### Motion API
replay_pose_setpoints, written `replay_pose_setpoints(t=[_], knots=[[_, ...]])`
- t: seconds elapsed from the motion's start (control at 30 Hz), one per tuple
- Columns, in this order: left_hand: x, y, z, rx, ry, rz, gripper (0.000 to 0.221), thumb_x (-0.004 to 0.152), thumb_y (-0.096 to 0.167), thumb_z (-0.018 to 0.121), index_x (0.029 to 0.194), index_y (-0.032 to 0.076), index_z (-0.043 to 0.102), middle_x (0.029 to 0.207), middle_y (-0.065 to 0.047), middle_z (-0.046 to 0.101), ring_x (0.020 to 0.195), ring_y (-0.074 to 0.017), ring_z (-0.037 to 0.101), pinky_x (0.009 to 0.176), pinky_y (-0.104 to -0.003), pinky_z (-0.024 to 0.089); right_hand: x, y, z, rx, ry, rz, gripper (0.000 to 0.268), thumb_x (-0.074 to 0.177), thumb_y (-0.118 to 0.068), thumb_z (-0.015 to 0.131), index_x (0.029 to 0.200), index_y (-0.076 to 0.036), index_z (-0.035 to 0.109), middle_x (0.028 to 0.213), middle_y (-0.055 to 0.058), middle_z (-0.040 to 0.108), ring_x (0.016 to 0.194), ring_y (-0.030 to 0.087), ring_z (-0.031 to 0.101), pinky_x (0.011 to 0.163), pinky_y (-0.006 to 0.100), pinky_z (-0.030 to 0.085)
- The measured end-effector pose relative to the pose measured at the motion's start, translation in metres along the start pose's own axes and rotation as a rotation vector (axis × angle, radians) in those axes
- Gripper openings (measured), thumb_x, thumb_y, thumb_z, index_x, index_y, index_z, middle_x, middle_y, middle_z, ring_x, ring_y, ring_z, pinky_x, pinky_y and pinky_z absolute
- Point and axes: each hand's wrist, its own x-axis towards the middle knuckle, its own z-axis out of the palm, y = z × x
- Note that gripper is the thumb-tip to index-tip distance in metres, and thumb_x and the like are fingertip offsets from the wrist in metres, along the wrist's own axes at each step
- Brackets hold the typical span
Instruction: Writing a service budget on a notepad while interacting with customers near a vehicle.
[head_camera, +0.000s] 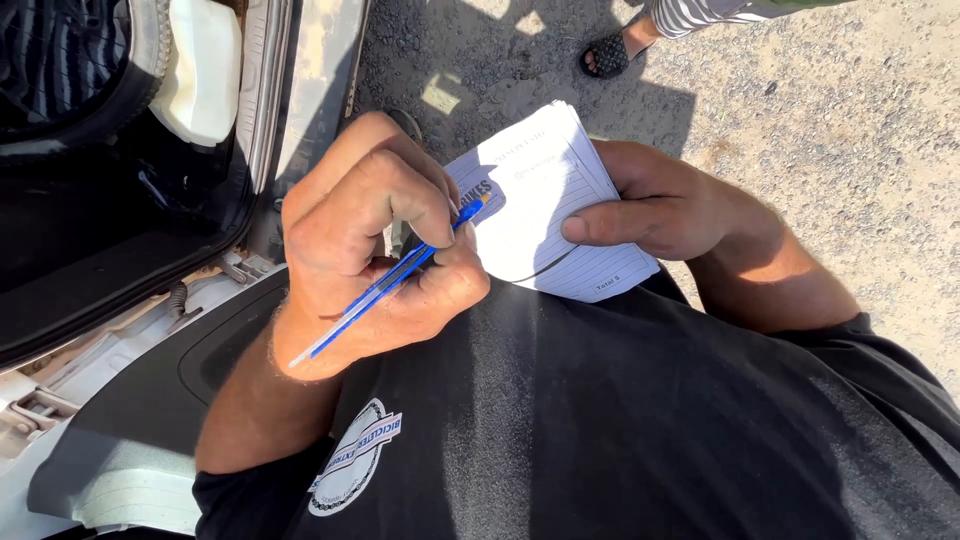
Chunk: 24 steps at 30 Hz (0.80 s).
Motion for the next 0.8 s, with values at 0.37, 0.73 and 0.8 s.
replay_pose_setpoints(t=[0.37, 0.73, 0.8], knots=[[-0.046, 0.010, -0.054, 0.156, 0.244, 0.094, 0.035, 0.082, -0.007, 0.080, 0.079, 0.009, 0.049, 0.080, -0.013, 0.046, 0.056, -0.0194, 0.053, 0.058, -0.031, 0.061, -0.003, 0.010, -0.017, -0.048, 0.105, -0.035, 0.045, 0.103, -0.016, 0.060, 0.143, 0.003, 0.053, 0.135, 0.015, 0.069, 0.121, 0.032, 0.073, 0.099, 0.042, 0.065], [-0.034, 0.005, -0.031, 0.032, 0.191, 0.024, 0.025, 0.072, -0.012, 0.065, 0.072, 0.007, 0.049, 0.078, -0.009, 0.050, 0.063, -0.0186, 0.055, 0.063, -0.027, 0.052, 0.002, 0.026, -0.032, -0.103, 0.211, 0.061, 0.038, 0.092, -0.014, 0.070, 0.126, 0.003, 0.069, 0.117, 0.014, 0.079, 0.100, 0.029, 0.079, 0.078, 0.040, 0.064], [-0.039, -0.005, -0.027, 0.021, 0.195, 0.005, 0.024, 0.072, -0.010, 0.064, 0.071, 0.008, 0.048, 0.077, -0.009, 0.051, 0.063, -0.0189, 0.059, 0.061, -0.027, 0.048, 0.005, 0.032, -0.031, -0.090, 0.235, 0.074, 0.039, 0.091, -0.014, 0.071, 0.126, 0.002, 0.069, 0.116, 0.015, 0.080, 0.098, 0.030, 0.080, 0.075, 0.041, 0.065]])
